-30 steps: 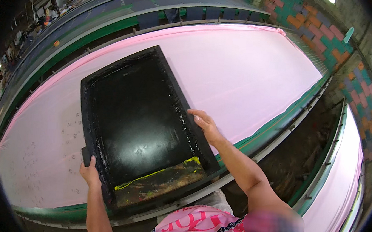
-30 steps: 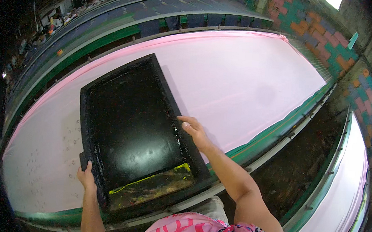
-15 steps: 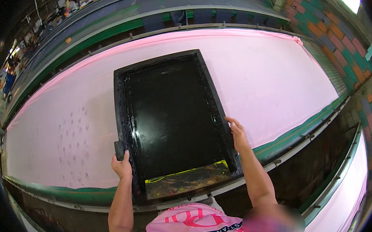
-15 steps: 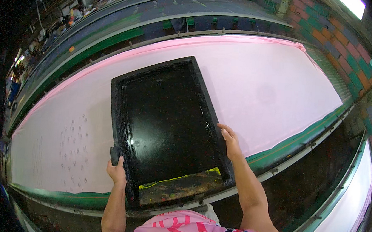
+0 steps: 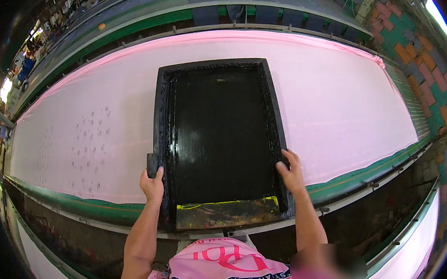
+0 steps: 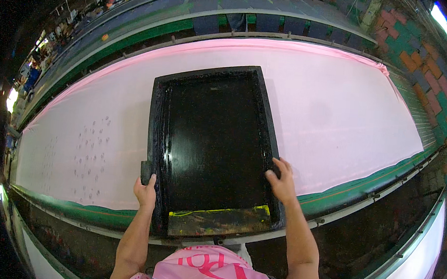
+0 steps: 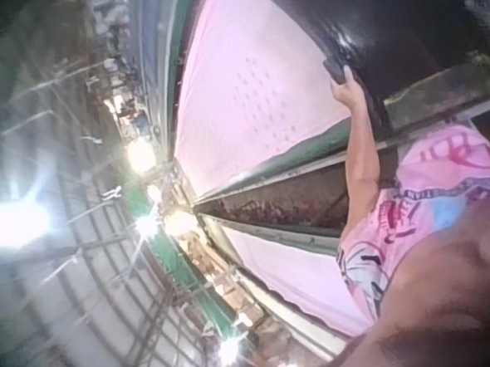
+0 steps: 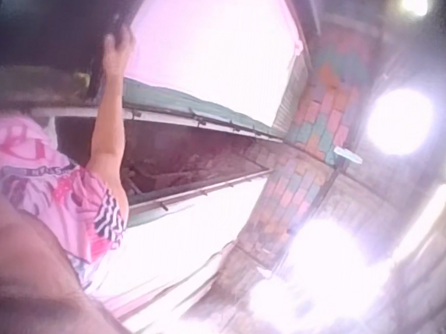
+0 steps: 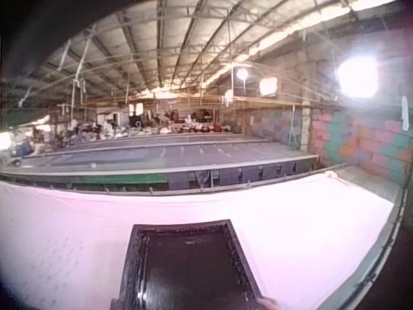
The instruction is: The person positions a screen printing frame over a pink fabric on a long table and uses a squeegee to pull ink across the screen, imprinting a pattern onto the fabric. The person repeats the squeegee strokes multiple times and repositions the frame to cover additional sections of the fabric.
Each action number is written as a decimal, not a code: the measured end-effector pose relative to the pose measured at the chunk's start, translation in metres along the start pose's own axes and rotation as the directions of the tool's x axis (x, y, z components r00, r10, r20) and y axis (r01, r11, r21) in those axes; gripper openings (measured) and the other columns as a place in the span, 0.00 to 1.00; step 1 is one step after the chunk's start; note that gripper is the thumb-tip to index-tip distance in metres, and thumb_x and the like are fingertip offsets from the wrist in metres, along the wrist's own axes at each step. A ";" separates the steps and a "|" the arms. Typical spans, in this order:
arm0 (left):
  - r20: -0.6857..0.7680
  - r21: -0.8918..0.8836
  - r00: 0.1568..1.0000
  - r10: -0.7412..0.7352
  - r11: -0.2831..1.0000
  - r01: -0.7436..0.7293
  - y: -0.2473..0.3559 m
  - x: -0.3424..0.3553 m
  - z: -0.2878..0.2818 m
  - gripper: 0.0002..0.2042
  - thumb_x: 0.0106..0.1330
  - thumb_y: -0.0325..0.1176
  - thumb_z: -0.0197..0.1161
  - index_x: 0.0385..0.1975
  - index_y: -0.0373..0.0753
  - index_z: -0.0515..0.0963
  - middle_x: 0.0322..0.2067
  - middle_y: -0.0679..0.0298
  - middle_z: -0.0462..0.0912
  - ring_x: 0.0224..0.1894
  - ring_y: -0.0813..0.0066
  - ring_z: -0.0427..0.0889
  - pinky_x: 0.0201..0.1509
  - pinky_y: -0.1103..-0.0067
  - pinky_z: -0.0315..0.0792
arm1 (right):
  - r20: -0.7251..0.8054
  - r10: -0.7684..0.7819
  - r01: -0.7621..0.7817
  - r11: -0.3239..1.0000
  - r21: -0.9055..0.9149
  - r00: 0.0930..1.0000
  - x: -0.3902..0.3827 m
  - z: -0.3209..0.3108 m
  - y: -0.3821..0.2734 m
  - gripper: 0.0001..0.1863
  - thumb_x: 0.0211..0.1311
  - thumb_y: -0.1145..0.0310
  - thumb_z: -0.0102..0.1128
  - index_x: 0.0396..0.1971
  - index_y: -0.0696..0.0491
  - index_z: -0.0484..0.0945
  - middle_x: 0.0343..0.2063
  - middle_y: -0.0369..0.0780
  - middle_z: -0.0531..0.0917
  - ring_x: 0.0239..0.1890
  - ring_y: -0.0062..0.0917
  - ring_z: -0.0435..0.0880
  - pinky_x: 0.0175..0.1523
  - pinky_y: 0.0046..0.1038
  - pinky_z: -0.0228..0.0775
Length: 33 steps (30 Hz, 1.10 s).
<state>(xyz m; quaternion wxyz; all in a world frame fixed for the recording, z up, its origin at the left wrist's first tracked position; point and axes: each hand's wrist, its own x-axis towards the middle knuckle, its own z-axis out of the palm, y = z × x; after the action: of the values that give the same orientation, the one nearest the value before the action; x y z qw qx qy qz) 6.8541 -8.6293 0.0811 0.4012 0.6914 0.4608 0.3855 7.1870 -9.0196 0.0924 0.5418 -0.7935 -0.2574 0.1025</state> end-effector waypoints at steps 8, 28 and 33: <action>-0.011 0.160 1.000 -0.011 0.987 0.013 -0.025 0.005 0.007 0.14 0.67 0.37 0.80 0.42 0.34 0.86 0.35 0.55 0.91 0.37 0.61 0.89 0.48 0.65 0.81 | 0.607 -0.391 0.627 0.742 -0.237 0.692 -0.158 0.054 -0.076 0.24 0.64 0.65 0.73 0.60 0.49 0.86 0.65 0.44 0.84 0.70 0.43 0.81 0.72 0.49 0.73; -0.011 0.070 0.991 0.132 0.989 -0.130 -0.036 0.007 0.022 0.27 0.85 0.50 0.55 0.64 0.28 0.78 0.56 0.40 0.82 0.61 0.41 0.79 0.68 0.55 0.71 | 0.642 -0.037 0.529 0.605 -0.595 0.766 -0.118 0.120 -0.157 0.24 0.58 0.78 0.66 0.57 0.49 0.88 0.51 0.43 0.91 0.55 0.41 0.90 0.62 0.41 0.82; 0.005 -0.009 0.986 0.165 0.986 -0.165 -0.034 0.005 0.023 0.30 0.88 0.50 0.47 0.69 0.27 0.75 0.64 0.41 0.79 0.68 0.41 0.76 0.76 0.57 0.68 | 0.585 -0.156 0.535 0.634 -0.558 0.796 -0.154 0.128 -0.155 0.27 0.57 0.79 0.65 0.59 0.49 0.87 0.53 0.42 0.90 0.57 0.41 0.89 0.63 0.42 0.81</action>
<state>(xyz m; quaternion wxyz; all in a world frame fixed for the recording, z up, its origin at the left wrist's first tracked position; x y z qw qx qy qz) 6.8654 -8.6207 0.0417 0.3722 0.7266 0.3993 0.4172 6.9538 -8.9534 0.1657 0.1263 -0.8175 -0.5558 0.0823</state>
